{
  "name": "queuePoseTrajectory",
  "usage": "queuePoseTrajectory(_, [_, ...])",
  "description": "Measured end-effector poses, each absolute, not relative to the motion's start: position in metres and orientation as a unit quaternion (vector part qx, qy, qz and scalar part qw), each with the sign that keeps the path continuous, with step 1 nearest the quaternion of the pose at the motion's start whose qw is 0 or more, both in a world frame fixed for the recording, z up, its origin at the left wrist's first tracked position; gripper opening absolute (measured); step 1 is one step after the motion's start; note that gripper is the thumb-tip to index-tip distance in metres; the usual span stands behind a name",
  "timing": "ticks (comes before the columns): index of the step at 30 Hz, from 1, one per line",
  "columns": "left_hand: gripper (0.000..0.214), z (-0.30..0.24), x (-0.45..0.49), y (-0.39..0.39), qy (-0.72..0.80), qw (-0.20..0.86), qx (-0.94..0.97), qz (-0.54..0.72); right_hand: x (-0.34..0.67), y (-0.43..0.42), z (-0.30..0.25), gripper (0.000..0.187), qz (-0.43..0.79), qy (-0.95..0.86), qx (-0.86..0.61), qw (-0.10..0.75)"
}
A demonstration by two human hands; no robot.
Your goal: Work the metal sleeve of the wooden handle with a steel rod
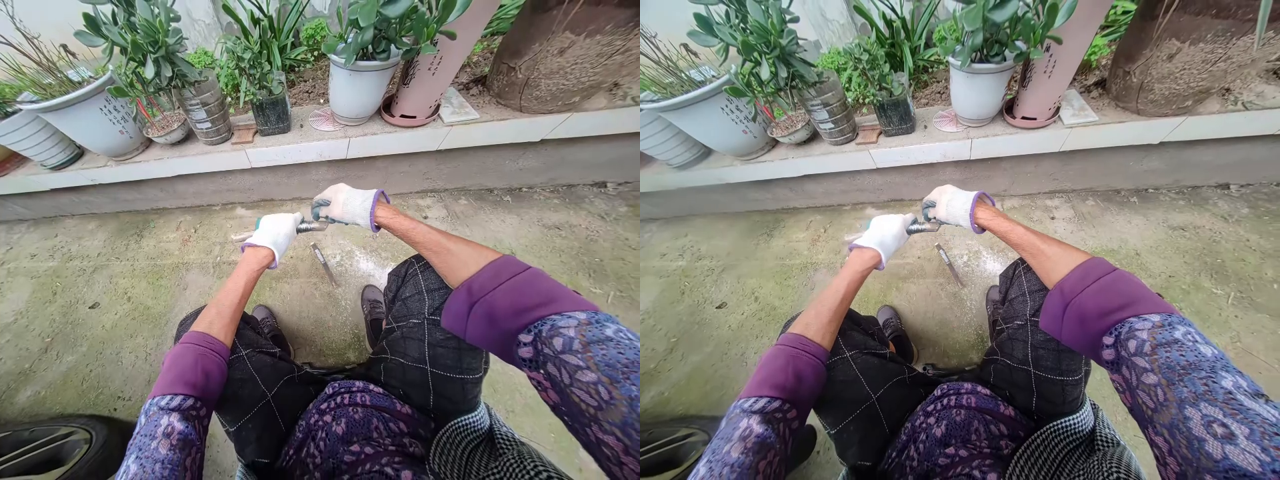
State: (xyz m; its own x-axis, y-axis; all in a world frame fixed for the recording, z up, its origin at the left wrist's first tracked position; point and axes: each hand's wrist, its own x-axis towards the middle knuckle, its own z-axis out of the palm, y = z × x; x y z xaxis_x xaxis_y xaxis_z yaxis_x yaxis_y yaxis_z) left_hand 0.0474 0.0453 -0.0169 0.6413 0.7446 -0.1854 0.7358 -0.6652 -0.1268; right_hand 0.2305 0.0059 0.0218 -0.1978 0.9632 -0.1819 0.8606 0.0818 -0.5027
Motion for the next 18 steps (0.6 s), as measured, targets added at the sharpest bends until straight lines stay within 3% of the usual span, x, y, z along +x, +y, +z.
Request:
queuePoseTrajectory(4, [0.027,-0.012,0.048,0.040,-0.380,-0.041,-0.918,0.102,0.244,0.013,0.013,0.018,0.305,-0.686,-0.651,0.112])
queuePoseTrajectory(11, [0.024,0.000,0.041,0.054,-0.462,-0.167,-0.863,-0.118,0.234,0.012,0.009,0.016,0.374,-0.648,-0.650,0.134])
queuePoseTrajectory(14, [0.024,-0.001,0.038,0.062,-0.495,-0.150,-0.847,-0.127,0.222,0.003,0.013,0.019,0.354,-0.695,-0.615,0.115])
queuePoseTrajectory(18, [0.025,-0.008,0.040,0.062,-0.515,-0.040,-0.856,-0.007,0.213,-0.006,0.022,0.018,0.334,-0.725,-0.591,0.115])
